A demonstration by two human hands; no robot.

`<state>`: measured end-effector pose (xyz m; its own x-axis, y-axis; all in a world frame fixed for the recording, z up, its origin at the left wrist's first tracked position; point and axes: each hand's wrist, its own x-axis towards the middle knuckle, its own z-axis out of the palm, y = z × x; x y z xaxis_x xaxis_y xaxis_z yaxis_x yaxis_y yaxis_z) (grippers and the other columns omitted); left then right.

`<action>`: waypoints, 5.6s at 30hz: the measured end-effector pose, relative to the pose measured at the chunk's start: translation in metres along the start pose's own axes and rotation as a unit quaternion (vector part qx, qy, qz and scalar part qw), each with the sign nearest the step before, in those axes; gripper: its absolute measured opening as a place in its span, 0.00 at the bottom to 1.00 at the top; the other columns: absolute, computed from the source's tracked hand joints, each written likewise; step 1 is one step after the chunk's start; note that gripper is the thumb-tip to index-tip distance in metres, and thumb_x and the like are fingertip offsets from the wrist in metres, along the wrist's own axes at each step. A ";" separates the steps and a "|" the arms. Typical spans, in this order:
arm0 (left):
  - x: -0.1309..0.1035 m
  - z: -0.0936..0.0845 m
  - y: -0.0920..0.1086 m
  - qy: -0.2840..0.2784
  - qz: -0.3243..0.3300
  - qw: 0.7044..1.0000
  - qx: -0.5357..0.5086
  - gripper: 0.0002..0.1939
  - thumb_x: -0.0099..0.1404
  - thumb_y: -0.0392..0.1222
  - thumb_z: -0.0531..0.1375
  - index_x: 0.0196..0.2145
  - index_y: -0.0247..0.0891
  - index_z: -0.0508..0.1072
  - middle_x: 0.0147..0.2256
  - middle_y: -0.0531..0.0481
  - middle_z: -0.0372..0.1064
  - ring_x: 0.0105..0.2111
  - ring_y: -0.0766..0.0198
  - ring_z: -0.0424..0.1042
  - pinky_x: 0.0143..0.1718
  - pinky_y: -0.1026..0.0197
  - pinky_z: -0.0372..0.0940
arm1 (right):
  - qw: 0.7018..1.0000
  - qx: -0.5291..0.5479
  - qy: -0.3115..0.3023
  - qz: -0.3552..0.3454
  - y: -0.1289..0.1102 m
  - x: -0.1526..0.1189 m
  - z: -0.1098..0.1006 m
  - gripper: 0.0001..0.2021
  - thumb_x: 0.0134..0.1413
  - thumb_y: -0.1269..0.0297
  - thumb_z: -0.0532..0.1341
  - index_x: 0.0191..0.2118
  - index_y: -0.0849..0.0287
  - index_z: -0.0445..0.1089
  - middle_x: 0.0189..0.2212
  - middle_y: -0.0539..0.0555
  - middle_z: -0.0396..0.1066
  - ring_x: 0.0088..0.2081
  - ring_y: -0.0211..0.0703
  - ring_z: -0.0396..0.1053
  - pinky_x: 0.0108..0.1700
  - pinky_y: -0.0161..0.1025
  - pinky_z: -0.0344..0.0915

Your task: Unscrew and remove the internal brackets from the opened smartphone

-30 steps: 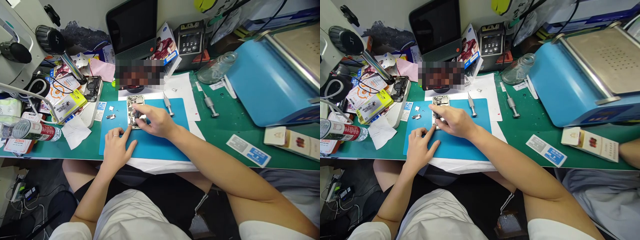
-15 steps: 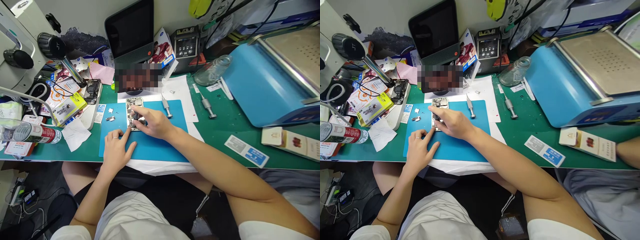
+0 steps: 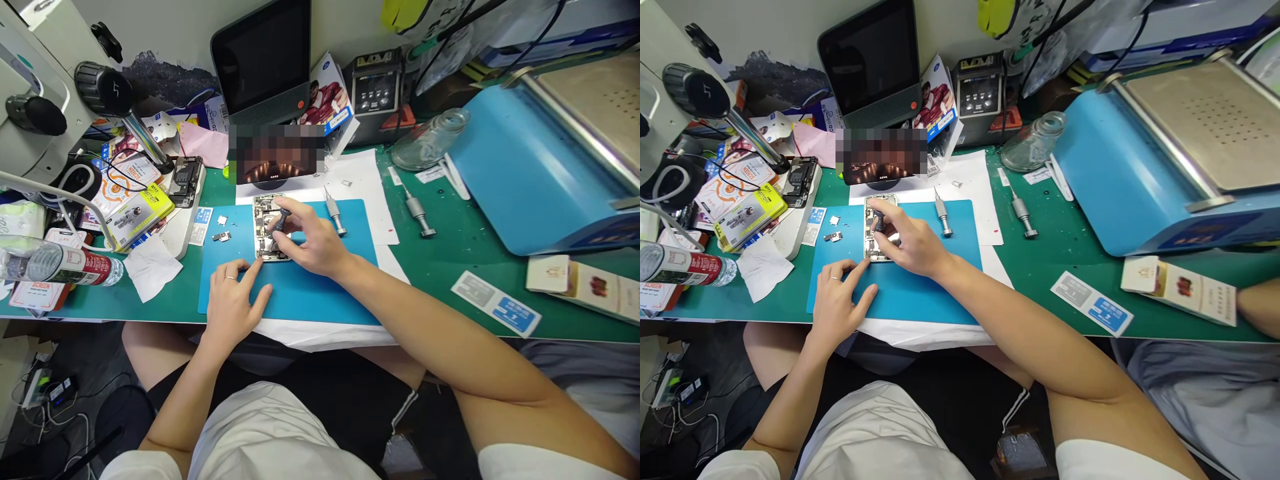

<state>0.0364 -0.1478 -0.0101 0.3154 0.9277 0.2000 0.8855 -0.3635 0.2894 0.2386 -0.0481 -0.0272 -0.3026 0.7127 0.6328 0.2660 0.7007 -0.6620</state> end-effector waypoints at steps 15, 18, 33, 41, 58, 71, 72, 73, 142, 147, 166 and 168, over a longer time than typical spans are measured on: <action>-0.002 0.000 0.001 0.012 0.005 1.000 -0.018 0.22 0.76 0.50 0.57 0.61 0.38 0.73 0.54 0.39 0.70 0.52 0.50 0.66 0.52 0.49 0.63 | 1.000 0.005 0.017 0.022 0.002 -0.002 -0.001 0.26 0.68 0.65 0.58 0.68 0.48 0.54 0.42 0.52 0.76 0.38 0.42 0.78 0.43 0.43 0.82; -0.002 -0.001 0.001 0.013 0.005 1.000 -0.023 0.21 0.76 0.50 0.57 0.61 0.39 0.73 0.55 0.39 0.70 0.52 0.50 0.66 0.53 0.49 0.64 | 0.999 0.030 0.007 0.043 0.000 -0.002 0.000 0.26 0.68 0.64 0.58 0.68 0.50 0.54 0.42 0.52 0.76 0.39 0.42 0.78 0.43 0.42 0.82; -0.001 -0.002 0.000 -0.005 0.034 0.999 -0.022 0.23 0.76 0.48 0.56 0.65 0.39 0.67 0.66 0.42 0.64 0.57 0.47 0.63 0.59 0.45 0.62 | 0.981 0.177 -0.034 0.066 -0.007 -0.002 0.008 0.22 0.67 0.65 0.61 0.62 0.52 0.54 0.43 0.53 0.76 0.44 0.41 0.79 0.45 0.40 0.80; -0.001 -0.001 0.000 0.002 0.029 0.999 -0.026 0.25 0.76 0.48 0.56 0.66 0.39 0.65 0.64 0.41 0.66 0.57 0.47 0.65 0.59 0.45 0.63 | 0.979 0.189 -0.034 0.065 -0.006 -0.002 0.009 0.23 0.67 0.64 0.61 0.62 0.52 0.53 0.44 0.53 0.75 0.43 0.40 0.79 0.44 0.39 0.79; 0.007 -0.020 -0.036 0.040 -0.031 0.998 0.028 0.21 0.76 0.48 0.57 0.59 0.35 0.73 0.60 0.43 0.71 0.54 0.46 0.64 0.58 0.45 0.64 | 0.989 0.139 0.003 0.057 -0.002 0.001 0.002 0.23 0.67 0.64 0.61 0.62 0.51 0.54 0.43 0.52 0.76 0.42 0.40 0.80 0.42 0.38 0.80; 0.003 -0.014 -0.038 0.034 -0.007 0.998 0.052 0.22 0.76 0.48 0.56 0.62 0.36 0.72 0.63 0.46 0.69 0.56 0.45 0.64 0.58 0.43 0.64 | 0.990 0.133 0.000 0.055 0.000 0.001 0.000 0.23 0.68 0.64 0.61 0.63 0.47 0.54 0.43 0.51 0.76 0.43 0.41 0.79 0.44 0.40 0.81; 0.002 -0.014 -0.039 0.037 -0.005 0.998 0.052 0.22 0.76 0.47 0.57 0.62 0.36 0.72 0.63 0.46 0.69 0.56 0.44 0.64 0.58 0.43 0.64 | 0.990 0.131 0.000 0.056 0.001 0.001 0.000 0.23 0.68 0.63 0.61 0.63 0.48 0.54 0.43 0.52 0.76 0.43 0.41 0.79 0.44 0.41 0.81; 0.002 -0.013 -0.039 0.039 -0.003 0.998 0.053 0.22 0.76 0.47 0.57 0.62 0.37 0.72 0.63 0.47 0.69 0.56 0.44 0.64 0.58 0.43 0.64 | 0.990 0.128 -0.001 0.059 0.001 0.001 0.000 0.23 0.68 0.63 0.61 0.64 0.48 0.54 0.43 0.52 0.76 0.43 0.42 0.79 0.45 0.42 0.81; 0.005 -0.012 -0.037 0.007 -0.039 0.997 0.070 0.24 0.77 0.51 0.53 0.64 0.39 0.70 0.65 0.44 0.66 0.55 0.44 0.64 0.55 0.44 0.63 | 0.992 0.106 -0.015 0.064 0.002 0.000 -0.001 0.23 0.69 0.61 0.60 0.64 0.48 0.53 0.43 0.52 0.76 0.44 0.44 0.79 0.46 0.44 0.81; 0.007 -0.013 -0.035 -0.012 -0.053 0.996 0.076 0.25 0.77 0.54 0.52 0.65 0.43 0.69 0.66 0.43 0.65 0.56 0.43 0.64 0.54 0.43 0.62 | 0.991 0.105 -0.018 0.075 0.001 0.000 -0.002 0.23 0.69 0.60 0.59 0.65 0.48 0.54 0.44 0.53 0.76 0.44 0.45 0.79 0.47 0.46 0.81; 0.008 -0.013 -0.036 -0.017 -0.052 0.996 0.077 0.26 0.77 0.54 0.52 0.66 0.41 0.68 0.66 0.43 0.64 0.56 0.43 0.63 0.54 0.43 0.61 | 0.991 0.104 -0.016 0.081 0.000 0.000 -0.003 0.23 0.68 0.60 0.60 0.64 0.48 0.54 0.44 0.53 0.76 0.44 0.45 0.79 0.47 0.47 0.83; 0.007 -0.013 -0.036 -0.015 -0.049 0.996 0.076 0.26 0.77 0.54 0.52 0.66 0.41 0.68 0.66 0.43 0.64 0.56 0.43 0.63 0.54 0.43 0.61 | 0.991 0.102 -0.017 0.084 -0.001 0.000 -0.003 0.23 0.68 0.60 0.60 0.65 0.48 0.54 0.44 0.52 0.76 0.43 0.45 0.79 0.46 0.47 0.83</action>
<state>0.0024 -0.1289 -0.0073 0.2321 0.9612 0.1491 0.9536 -0.2551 0.1599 0.2411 -0.0486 -0.0254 -0.3018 0.8144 0.4957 0.1262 0.5495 -0.8259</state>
